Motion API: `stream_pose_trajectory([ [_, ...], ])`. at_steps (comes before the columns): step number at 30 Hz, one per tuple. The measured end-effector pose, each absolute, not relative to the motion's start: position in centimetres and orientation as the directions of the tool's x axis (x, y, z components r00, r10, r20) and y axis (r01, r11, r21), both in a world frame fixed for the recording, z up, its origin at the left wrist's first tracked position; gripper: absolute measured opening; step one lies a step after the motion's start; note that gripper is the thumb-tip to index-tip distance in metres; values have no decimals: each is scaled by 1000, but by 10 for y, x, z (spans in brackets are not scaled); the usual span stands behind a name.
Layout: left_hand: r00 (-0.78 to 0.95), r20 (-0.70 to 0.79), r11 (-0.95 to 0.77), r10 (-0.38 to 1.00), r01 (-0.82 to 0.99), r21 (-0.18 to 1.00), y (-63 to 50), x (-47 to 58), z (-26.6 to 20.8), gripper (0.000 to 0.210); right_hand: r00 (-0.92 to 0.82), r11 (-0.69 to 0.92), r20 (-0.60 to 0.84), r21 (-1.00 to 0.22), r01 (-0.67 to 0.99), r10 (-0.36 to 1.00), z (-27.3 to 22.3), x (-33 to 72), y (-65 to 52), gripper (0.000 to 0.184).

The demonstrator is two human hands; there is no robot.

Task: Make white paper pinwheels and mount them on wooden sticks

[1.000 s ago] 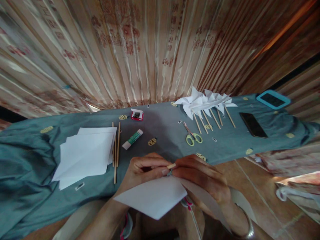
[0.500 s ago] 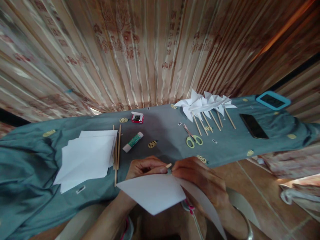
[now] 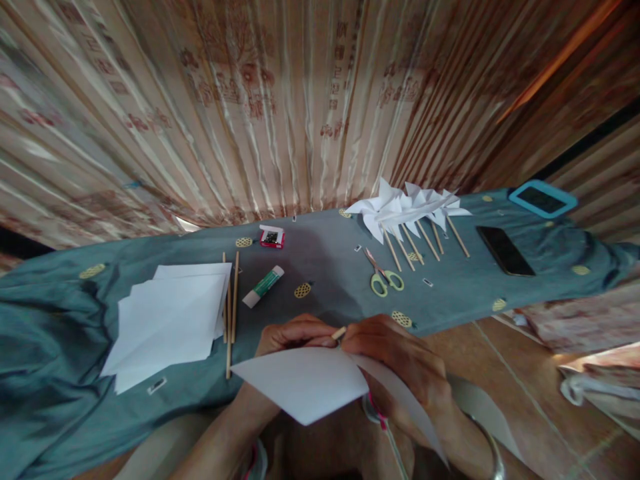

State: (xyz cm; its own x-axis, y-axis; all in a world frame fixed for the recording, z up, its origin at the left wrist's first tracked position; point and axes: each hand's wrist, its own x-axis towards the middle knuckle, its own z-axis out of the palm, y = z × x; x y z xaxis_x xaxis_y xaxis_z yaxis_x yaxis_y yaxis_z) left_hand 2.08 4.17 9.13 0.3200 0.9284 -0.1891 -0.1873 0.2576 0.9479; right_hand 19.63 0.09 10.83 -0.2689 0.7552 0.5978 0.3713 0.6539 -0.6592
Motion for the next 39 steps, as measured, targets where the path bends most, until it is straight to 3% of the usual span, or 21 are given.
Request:
stream_pose_trajectory([
  [24, 341, -145, 205, 929, -147, 968, 40, 17, 91, 8, -286, 650, 585, -653, 389, 759, 106, 198, 2, 20],
  [32, 363, -42, 119, 931, -192, 974, 41, 14, 87, 12, -267, 631, 574, -660, 408, 774, 109, 198, 2, 18],
  [39, 354, -37, 102, 935, -166, 981, 41, 15, 92, 16, -235, 600, 554, -697, 392, 798, 111, 196, 1, 17],
])
